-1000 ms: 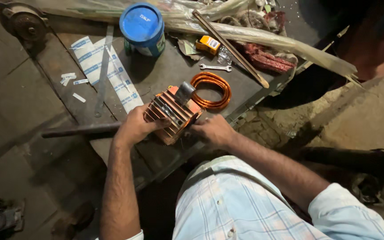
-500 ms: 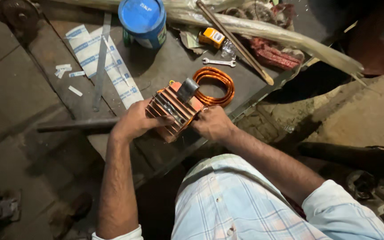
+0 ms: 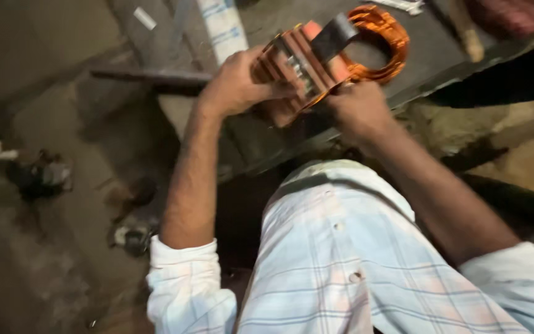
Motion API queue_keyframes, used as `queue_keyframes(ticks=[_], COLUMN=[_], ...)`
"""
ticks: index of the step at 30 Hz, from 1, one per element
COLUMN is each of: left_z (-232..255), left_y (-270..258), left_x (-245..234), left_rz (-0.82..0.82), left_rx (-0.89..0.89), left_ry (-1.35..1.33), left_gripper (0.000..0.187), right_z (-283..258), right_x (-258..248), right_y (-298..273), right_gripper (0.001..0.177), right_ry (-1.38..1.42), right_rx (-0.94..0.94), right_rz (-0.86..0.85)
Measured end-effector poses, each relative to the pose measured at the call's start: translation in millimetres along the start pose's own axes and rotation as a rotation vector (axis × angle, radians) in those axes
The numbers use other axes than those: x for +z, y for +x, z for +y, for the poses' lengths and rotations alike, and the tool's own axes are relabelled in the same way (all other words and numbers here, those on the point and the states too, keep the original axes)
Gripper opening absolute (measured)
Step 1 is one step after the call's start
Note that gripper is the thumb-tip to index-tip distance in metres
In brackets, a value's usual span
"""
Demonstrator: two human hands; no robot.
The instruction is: The person winds copper wire around a laminated stator core held in a bench vise. They repeatedly wrap the wire by hand, adjust the coil, and reposition the stator to continue winding.
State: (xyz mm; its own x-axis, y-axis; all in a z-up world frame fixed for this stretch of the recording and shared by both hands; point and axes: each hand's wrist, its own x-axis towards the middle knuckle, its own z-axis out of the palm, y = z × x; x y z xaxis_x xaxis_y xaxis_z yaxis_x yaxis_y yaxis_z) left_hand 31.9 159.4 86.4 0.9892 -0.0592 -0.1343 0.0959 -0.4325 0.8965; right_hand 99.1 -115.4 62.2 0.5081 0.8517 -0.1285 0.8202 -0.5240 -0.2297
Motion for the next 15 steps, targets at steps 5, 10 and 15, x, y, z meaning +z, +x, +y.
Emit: queue_keyframes(ticks=[5,10,15], left_z=[0.1,14.5,23.6], left_y=[-38.8,-83.3,-84.3], left_x=[31.5,84.4,117.4], left_rz=[0.404,0.667,0.709], left_rx=[0.156,0.297,0.228], left_ry=[-0.295,-0.362,0.175], left_gripper=[0.079,0.085,0.109], right_z=[2.2,1.7,0.1], right_x=[-14.3,-15.0,-10.2], right_y=[-45.9,-57.4,-48.2], right_gripper=[0.053,0.023,0.024], right_ry=[0.524,0.524,0.551], right_rx=[0.064,-0.049,-0.030], right_rz=[0.321,0.659,0.722])
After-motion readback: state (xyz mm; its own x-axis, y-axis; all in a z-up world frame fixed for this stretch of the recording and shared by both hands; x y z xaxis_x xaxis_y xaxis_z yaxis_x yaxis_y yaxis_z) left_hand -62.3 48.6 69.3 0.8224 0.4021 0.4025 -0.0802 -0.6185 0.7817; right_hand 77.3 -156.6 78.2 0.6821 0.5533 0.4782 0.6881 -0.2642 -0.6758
